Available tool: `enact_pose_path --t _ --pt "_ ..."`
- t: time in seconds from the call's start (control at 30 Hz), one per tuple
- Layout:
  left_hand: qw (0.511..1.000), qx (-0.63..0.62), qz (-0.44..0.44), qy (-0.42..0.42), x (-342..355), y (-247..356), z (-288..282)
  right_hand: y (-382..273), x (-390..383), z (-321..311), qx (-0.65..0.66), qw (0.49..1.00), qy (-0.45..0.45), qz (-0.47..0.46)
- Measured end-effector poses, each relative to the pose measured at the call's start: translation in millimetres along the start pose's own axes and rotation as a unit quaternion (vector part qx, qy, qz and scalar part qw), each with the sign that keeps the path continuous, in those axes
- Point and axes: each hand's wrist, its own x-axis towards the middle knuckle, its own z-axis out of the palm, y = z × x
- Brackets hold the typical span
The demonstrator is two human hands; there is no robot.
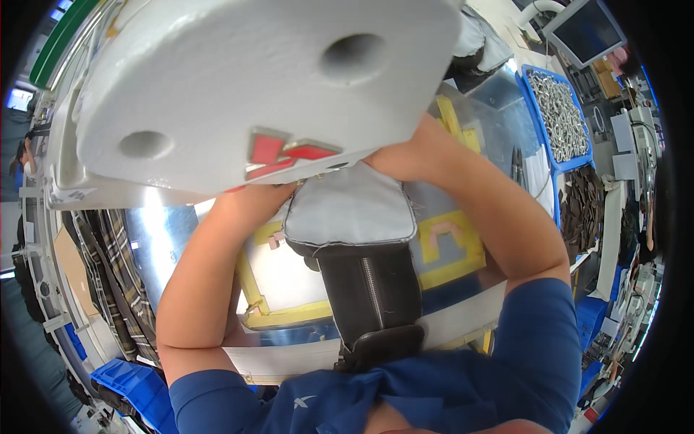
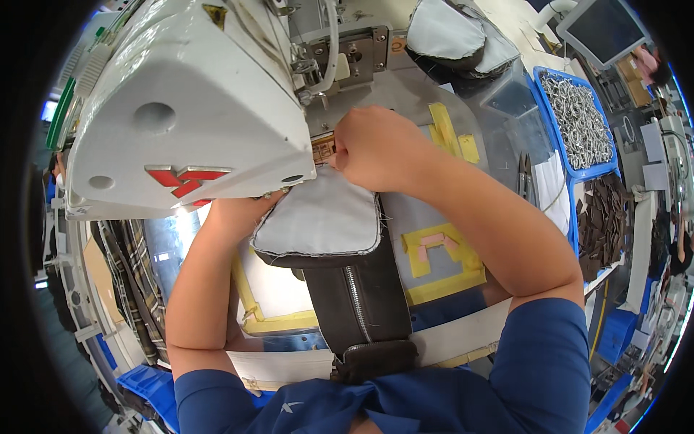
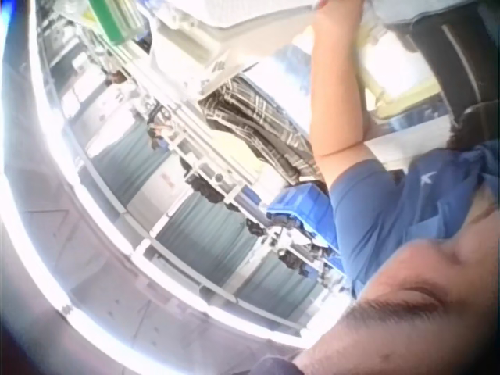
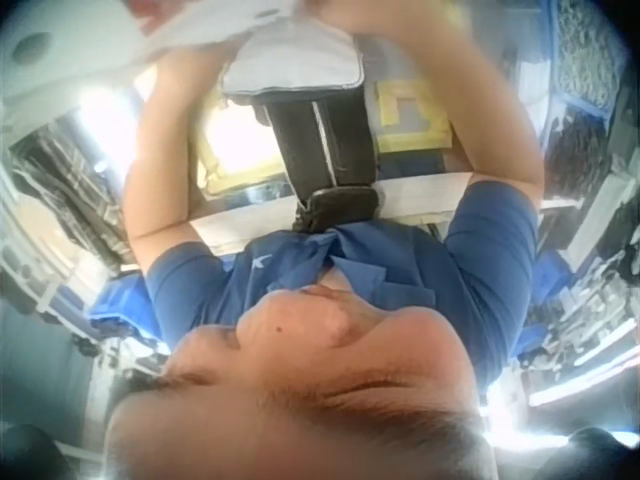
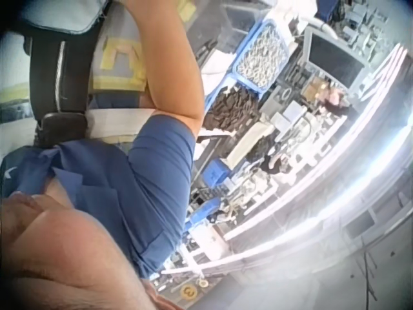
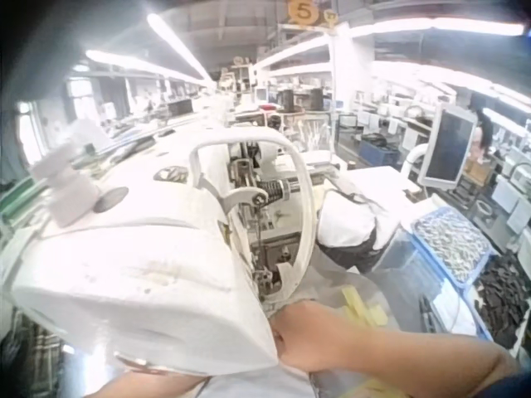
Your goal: The person aligns a plaid fabric pouch with a zipper and sews it using an industrial sewing machine. They repeatedly guide the fabric under the needle, stitch along the zipper line, and trim the excess thread after each unit is completed.
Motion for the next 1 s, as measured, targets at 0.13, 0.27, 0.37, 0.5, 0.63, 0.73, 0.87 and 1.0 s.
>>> enact_pose_path --t 0.13,0.27,0.37,0.5,0.63,0.73,0.87,1.0 --pt "1.000 0.005 0.001 -0.007 1.3 2.1 -0.9 -0.7 -1.6 -2.2 -0.025 1.000 0.007 -0.001" --pt "0.999 0.036 -0.028 -0.013 -0.8 -6.0 5.4 1.8 -2.7 -2.1 0.000 1.000 0.009 -0.002" --pt "0.998 0.041 -0.042 -0.008 -1.6 -7.7 8.8 0.4 -3.8 -2.4 0.010 1.000 0.010 0.000" --pt "0.999 0.036 0.014 0.020 0.5 -13.3 12.7 -0.1 -4.8 -2.3 -0.004 1.000 0.015 -0.008" --pt "0.993 0.052 0.081 0.063 3.4 -17.7 14.9 -1.4 -4.1 -2.3 -0.018 1.000 0.019 -0.013" --pt "0.992 0.025 0.096 0.075 4.9 -7.1 12.3 1.7 -4.1 -0.4 -0.016 0.999 0.029 -0.018" --pt "0.999 0.002 0.033 0.002 3.5 -3.3 8.4 3.5 -7.6 -5.2 -0.014 1.000 0.024 -0.009" --pt "0.988 0.043 -0.083 -0.126 7.7 -2.2 -0.6 5.0 -8.5 -3.8 0.002 0.999 0.031 -0.023"
